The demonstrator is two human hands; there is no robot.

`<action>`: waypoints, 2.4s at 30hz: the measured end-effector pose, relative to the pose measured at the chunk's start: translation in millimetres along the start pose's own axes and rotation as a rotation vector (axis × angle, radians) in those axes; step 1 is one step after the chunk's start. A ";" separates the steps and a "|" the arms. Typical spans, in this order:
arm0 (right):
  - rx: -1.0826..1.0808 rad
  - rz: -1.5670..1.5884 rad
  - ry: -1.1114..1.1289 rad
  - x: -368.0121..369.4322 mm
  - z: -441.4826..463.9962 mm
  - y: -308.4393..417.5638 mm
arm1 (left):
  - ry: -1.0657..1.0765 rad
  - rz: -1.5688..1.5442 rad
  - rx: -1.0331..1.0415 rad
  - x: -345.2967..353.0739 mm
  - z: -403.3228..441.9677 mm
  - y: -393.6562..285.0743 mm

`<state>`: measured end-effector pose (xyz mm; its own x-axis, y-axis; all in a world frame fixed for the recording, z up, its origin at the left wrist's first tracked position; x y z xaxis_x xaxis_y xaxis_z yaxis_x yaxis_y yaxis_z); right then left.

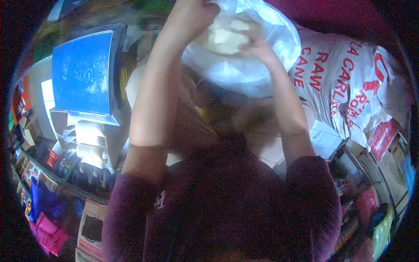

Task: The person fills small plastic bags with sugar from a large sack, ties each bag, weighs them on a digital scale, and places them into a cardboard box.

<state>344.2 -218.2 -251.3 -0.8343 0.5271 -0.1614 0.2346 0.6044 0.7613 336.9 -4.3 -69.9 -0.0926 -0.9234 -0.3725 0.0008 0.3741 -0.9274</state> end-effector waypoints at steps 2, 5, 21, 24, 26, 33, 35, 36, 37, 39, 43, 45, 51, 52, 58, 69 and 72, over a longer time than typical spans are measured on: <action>-0.244 -0.067 -0.117 -21.7 -33.3 28.5 | 0.045 0.027 0.001 7.7 1.7 1.4; -0.326 -0.131 -0.273 -45.7 -91.4 79.7 | 0.095 0.068 -0.064 20.7 0.0 -3.7; -0.067 -1.275 -0.514 -31.2 -141.6 227.8 | 0.222 -0.062 -0.160 58.9 13.5 12.9; 0.059 -1.451 -0.441 -29.5 -127.8 236.4 | 0.225 -0.126 -0.217 63.4 12.8 19.7; 0.124 -1.517 -0.364 -28.3 -115.3 236.2 | 0.257 -0.155 -0.236 65.3 13.8 15.7; 0.224 -1.752 -0.223 -6.1 -91.3 252.4 | 0.300 -0.184 -0.255 65.0 12.0 -5.1; 0.229 -1.759 -0.193 -4.6 -95.5 258.5 | 0.296 -0.248 -0.314 64.0 10.6 0.7; 0.204 -1.763 -0.208 -5.1 -101.4 263.0 | 0.263 -0.195 -0.285 62.0 12.2 11.0; 0.179 -1.765 -0.222 -5.2 -108.0 265.5 | 0.231 -0.142 -0.258 60.0 13.8 21.2; 0.087 -1.690 -0.385 -8.8 -130.5 274.0 | 0.225 -0.111 -0.263 51.2 11.5 20.3; 0.257 -1.274 -0.474 -70.8 -128.6 209.3 | 0.102 -0.188 -0.287 25.8 1.0 6.1; 0.327 -1.263 -0.355 -54.5 -86.3 147.5 | 0.021 -0.259 -0.227 13.4 1.2 2.6; 0.366 -1.190 -0.234 -17.8 39.3 -21.8 | -0.227 -0.556 -0.135 -8.0 -7.0 -16.3; 0.443 -1.125 -0.222 -24.1 48.7 -31.0 | -0.274 -0.642 -0.164 -9.9 -8.1 -16.9; 0.445 -0.835 -0.261 -46.7 97.3 -15.5 | -0.395 -0.636 -0.170 -7.7 -4.5 -40.9; -0.088 -1.134 0.110 90.5 136.1 -24.3 | -0.288 -0.584 -0.186 -4.5 1.8 -30.4; -0.153 -0.803 0.132 79.7 122.7 -42.3 | -0.227 -0.456 -0.235 -1.3 3.0 -20.6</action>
<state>329.0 -128.5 -373.5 -0.7731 -0.1105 -0.6247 -0.5200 0.6744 0.5242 340.1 -11.1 -50.4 0.1853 -0.9818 0.0427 -0.2136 -0.0826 -0.9734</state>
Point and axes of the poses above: each hand's wrist, its own z-axis towards the middle knuckle, its own x-axis out of the palm, y = z × x, the point moved 7 cm from there along z, towards the middle knuckle, and after that the axes turned 10 degrees about y, right-handed, at the moved point
